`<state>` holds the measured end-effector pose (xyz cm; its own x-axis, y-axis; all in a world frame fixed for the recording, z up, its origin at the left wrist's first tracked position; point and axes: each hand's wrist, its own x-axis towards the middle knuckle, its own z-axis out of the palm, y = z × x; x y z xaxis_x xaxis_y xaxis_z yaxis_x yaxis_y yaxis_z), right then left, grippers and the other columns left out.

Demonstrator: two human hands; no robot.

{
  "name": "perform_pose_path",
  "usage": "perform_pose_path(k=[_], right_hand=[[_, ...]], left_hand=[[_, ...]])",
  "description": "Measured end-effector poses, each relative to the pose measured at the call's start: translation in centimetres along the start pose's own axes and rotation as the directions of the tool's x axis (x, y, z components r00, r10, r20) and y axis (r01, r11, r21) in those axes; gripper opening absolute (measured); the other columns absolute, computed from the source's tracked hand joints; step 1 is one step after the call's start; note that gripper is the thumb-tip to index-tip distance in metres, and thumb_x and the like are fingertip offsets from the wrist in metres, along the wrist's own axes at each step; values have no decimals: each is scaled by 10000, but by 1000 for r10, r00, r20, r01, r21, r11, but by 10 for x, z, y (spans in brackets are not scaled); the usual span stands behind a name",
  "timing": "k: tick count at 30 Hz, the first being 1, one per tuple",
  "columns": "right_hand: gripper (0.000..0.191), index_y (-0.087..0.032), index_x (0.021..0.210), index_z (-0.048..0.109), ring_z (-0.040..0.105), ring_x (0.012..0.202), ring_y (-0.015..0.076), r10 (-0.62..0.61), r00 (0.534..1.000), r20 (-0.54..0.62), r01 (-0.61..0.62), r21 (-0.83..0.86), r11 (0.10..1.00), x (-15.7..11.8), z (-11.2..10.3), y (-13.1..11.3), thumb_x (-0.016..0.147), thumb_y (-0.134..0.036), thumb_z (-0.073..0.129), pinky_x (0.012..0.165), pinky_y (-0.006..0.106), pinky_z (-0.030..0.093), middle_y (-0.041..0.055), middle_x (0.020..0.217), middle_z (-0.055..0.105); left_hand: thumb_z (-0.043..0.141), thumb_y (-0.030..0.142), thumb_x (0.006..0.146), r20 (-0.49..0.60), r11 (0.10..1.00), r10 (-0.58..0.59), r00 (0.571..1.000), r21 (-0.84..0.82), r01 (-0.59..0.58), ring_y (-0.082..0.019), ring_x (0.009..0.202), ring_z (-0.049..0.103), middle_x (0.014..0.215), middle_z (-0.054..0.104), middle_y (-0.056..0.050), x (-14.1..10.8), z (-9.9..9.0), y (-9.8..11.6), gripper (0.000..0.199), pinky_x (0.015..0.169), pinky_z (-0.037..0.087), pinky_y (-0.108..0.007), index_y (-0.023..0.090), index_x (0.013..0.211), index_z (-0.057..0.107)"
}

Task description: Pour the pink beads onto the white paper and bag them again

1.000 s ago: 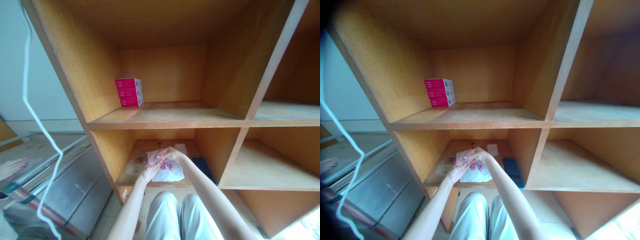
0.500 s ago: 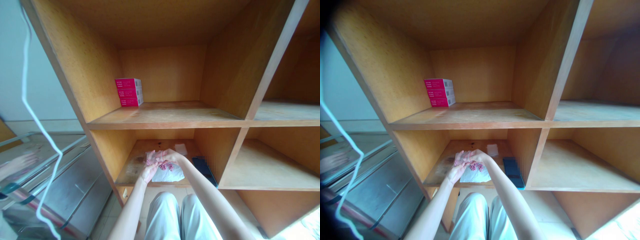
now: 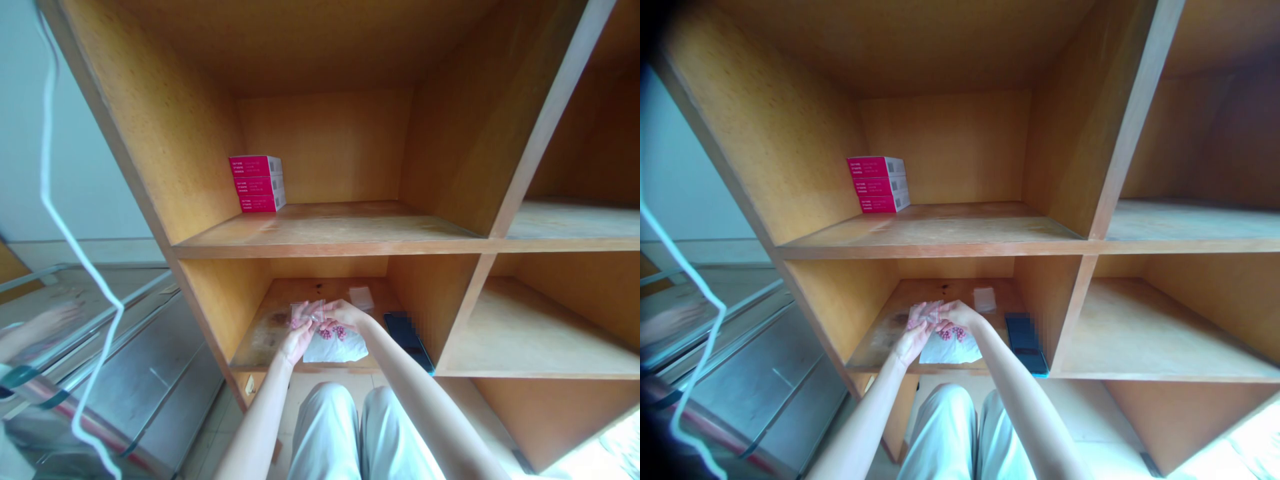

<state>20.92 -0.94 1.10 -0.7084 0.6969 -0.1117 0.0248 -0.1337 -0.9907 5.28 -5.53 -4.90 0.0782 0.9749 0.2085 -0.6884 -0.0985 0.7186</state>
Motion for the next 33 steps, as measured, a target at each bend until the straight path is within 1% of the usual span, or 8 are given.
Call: perform_pose_path(k=[3,6,8,10,12,15,18,33], right_hand=[[331,-120,830,653,592,571,128,-33,998,-53,34,31,999,-3,-7,8,637,-389,672,597,262,463,60,681,651],[358,-125,861,640,590,596,129,-95,972,-216,111,66,992,-5,-14,22,635,-403,657,601,258,456,81,778,658],[379,-128,875,631,599,658,146,-149,900,-410,189,60,980,-4,-16,34,652,-434,620,629,265,456,105,858,655],[411,-131,886,622,606,766,179,-193,785,-589,259,29,965,-1,-16,48,692,-485,543,678,281,458,125,929,645],[465,-131,920,611,597,867,205,-210,700,-683,285,-2,958,3,-16,61,728,-525,454,728,298,455,136,984,632],[558,-121,996,586,574,958,222,-215,633,-744,271,-46,961,10,-15,75,754,-561,344,778,309,445,146,1050,607],[582,-130,1035,570,550,1014,220,-200,615,-763,230,-69,971,15,-14,81,778,-555,267,818,309,428,139,1075,598],[463,-146,1018,550,551,1013,182,-180,624,-760,170,-93,981,26,-15,99,832,-418,225,872,289,399,113,1073,600]], left_hand=[[602,69,703,1,1000,21,1000,-15,-20,-174,1200,403,1241,497,-49,2,-3,1,428,983,333,-308,245,1082,511],[586,53,710,-2,1000,18,1000,-19,-18,-172,1207,396,1235,503,-55,2,-9,0,420,988,332,-303,237,1079,507],[585,47,708,-11,1000,8,1000,-22,-9,-176,1202,404,1228,511,-55,3,-13,-2,420,988,336,-309,237,1074,507],[589,44,701,-24,1000,-2,1000,-26,1,-177,1197,411,1219,519,-51,3,-16,-3,421,988,339,-311,240,1065,511],[596,46,695,-33,1000,-12,999,-28,11,-177,1198,411,1213,526,-53,3,-18,-5,418,993,336,-311,238,1057,514],[601,51,692,-40,999,-23,999,-24,22,-180,1201,407,1212,528,-61,3,-19,-7,409,1001,330,-315,234,1049,519],[593,47,699,-34,999,-35,999,-23,34,-181,1203,405,1211,532,-64,4,-21,-10,404,1000,333,-316,233,1049,520],[559,26,712,-38,993,-91,995,-78,88,-191,1200,409,1214,531,-76,4,-23,-13,371,982,355,-294,210,1033,536]])
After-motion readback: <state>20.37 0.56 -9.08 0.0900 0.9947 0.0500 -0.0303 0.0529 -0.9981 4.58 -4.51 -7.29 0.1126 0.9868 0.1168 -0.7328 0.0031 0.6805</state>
